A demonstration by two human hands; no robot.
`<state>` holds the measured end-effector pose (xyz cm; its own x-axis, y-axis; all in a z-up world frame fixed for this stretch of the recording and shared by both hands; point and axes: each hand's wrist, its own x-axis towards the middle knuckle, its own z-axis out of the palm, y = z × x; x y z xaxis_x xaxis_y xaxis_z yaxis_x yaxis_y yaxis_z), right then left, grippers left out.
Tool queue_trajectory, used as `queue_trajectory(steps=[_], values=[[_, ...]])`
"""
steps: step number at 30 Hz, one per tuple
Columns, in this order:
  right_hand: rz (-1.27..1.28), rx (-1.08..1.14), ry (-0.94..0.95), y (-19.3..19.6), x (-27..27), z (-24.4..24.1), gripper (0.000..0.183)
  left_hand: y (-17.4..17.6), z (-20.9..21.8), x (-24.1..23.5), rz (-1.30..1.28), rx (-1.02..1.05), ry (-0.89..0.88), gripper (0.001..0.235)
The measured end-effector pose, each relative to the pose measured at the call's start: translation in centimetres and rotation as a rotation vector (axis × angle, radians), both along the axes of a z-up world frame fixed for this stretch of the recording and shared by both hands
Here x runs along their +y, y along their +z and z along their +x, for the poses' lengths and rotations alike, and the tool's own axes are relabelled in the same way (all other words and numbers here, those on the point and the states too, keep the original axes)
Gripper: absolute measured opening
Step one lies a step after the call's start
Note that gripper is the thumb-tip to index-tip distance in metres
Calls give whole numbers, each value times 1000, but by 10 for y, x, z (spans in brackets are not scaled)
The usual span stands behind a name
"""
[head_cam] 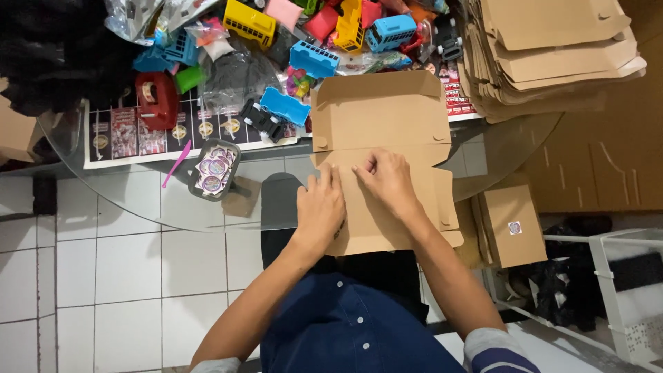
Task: The person assembles a flat cardboard box by folding the side flaps and inserting tabs into slots. They then fold the top flaps and secure them with small fasteners. The task is performed on a glass table surrounded by toys and other boxes.
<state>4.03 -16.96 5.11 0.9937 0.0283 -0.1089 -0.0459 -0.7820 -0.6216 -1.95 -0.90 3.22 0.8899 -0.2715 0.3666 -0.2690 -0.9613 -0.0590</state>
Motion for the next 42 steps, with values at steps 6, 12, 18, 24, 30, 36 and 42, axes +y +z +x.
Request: queue_trajectory(steps=[6,12,18,24,30,36,42], values=[[129,-65,-22,-18,-14,5,23,-3,-2,-18,-37,117,37,52],[135,-123,-24,-25,-13,0,23,-13,-4,-23,-70,148,61,56],[150,-140,-19,-19,-9,-6,22,-12,-10,-25,-82,77,87,55],[146,-139,-15,-19,-9,-7,23,-14,-9,-21,-71,48,120,61],[138,-122,-19,-20,-8,-8,26,-12,-9,-21,-69,80,132,59],[85,-153,0,-23,-8,-9,24,-15,-10,-18,-37,69,157,64],[-316,-465,232,-24,16,-40,23,-38,-7,-14,35,14,130,70]])
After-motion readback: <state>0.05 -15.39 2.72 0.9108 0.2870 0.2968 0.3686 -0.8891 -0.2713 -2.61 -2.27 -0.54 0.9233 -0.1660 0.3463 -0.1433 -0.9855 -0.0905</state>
